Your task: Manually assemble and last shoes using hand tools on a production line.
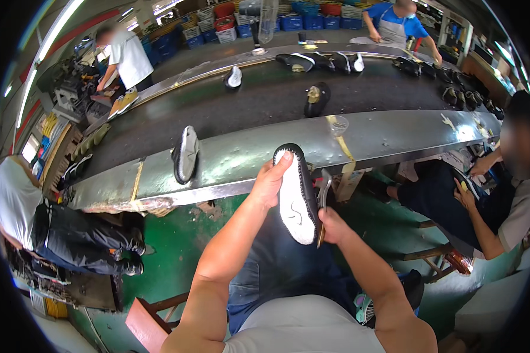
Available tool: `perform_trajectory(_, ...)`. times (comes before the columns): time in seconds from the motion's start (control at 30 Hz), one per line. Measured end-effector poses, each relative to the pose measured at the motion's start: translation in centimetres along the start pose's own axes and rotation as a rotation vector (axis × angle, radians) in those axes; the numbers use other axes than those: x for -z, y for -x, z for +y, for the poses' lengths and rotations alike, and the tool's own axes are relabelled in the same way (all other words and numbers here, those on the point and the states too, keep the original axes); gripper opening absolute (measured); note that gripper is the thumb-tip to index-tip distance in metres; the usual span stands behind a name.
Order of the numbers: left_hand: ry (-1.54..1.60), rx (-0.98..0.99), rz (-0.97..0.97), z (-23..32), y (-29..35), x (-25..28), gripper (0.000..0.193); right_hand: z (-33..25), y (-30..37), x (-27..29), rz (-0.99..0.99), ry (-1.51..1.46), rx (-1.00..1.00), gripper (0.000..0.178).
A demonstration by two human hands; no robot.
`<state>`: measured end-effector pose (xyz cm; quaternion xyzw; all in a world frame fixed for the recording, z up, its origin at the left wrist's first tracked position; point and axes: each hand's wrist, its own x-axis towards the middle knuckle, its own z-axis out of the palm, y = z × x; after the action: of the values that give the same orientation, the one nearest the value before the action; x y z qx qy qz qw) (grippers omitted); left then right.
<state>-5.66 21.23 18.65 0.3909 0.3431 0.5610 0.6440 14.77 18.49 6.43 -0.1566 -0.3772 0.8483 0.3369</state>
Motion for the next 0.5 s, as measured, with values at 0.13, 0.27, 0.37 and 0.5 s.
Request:
perform_trajectory(0.13, 0.334, 0.194, -0.335, -4.2, -2.6, -0.9, 0.072, -0.1, 2.6, -1.4, -0.161, -0.296, -0.030, 0.103)
perform_trajectory(0.27, 0.413, 0.256, -0.383, -7.7, -4.1, -4.3, 0.080, -1.8, 5.4, -1.8, -0.146, -0.184, 0.069, 0.096)
perform_trajectory(0.37, 0.144, 0.165, -0.382, -8.2, -5.0, -7.6, 0.068, -2.1, 7.3, -0.9, 0.090, -0.024, 0.177, 0.074)
perform_trajectory(0.5, -0.208, 0.011, -0.474, -9.4, -6.0, -12.2, 0.059, -0.5, 7.5, 1.5, 0.557, 0.223, 0.439, 0.069)
